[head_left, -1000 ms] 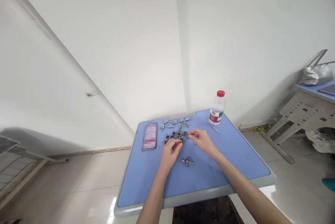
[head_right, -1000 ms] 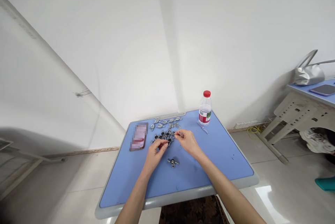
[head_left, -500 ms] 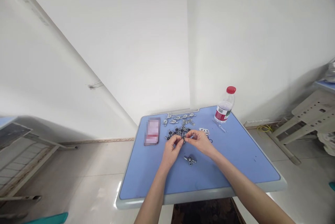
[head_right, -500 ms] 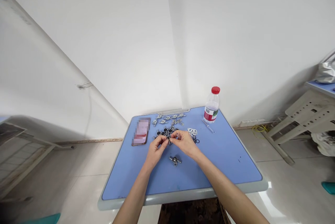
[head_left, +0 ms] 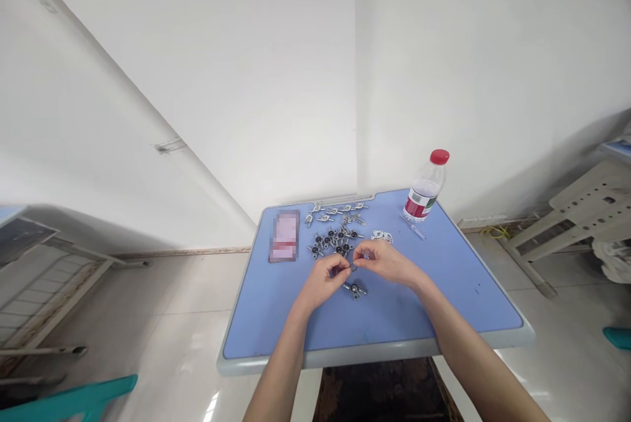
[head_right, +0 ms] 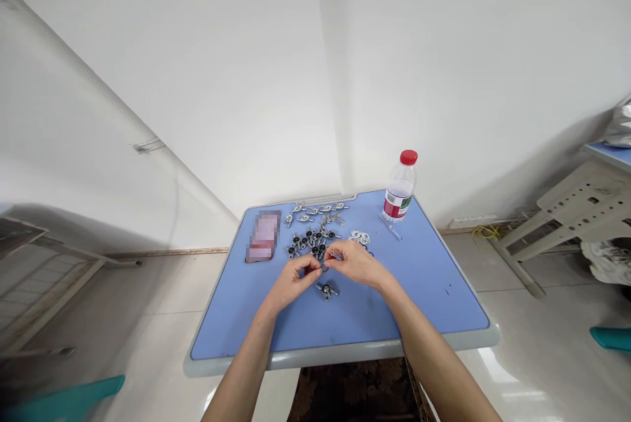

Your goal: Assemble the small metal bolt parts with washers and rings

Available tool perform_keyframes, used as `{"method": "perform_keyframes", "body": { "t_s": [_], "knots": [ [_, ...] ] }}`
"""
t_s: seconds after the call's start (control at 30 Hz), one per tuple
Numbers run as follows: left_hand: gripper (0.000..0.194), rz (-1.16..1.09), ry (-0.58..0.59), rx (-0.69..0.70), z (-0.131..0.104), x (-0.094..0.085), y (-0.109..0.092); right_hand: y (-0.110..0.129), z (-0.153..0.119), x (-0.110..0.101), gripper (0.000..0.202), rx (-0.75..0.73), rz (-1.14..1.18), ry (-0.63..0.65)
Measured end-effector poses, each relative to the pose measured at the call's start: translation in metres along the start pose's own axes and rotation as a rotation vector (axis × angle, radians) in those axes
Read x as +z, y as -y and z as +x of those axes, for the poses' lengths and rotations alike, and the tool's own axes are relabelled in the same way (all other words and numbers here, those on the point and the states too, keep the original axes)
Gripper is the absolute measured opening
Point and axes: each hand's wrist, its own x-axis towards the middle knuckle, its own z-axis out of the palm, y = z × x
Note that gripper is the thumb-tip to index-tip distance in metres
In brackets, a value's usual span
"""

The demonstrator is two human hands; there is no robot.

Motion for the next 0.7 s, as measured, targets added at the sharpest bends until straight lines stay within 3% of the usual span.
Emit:
{"method": "perform_keyframes", "body": {
  "t_s": [0.23,0.43,0.7],
  "knots": [
    [0.024,0.004,0.034,0.039,-0.002,-0.005,-0.002,-0.003,-0.007,-0.009,0.013,0.051,-0.046,0.163],
    [0.02,0.077,0.073,0.025,-0.003,-0.01,0.001,0.001,-0.012,-0.01,0.011,-0.017,-0.028,0.365],
    [0.021,0.102,0.079,0.081,-0.003,-0.005,0.005,0.002,-0.014,-0.005,0.012,-0.015,-0.095,0.393]
  ]
}}
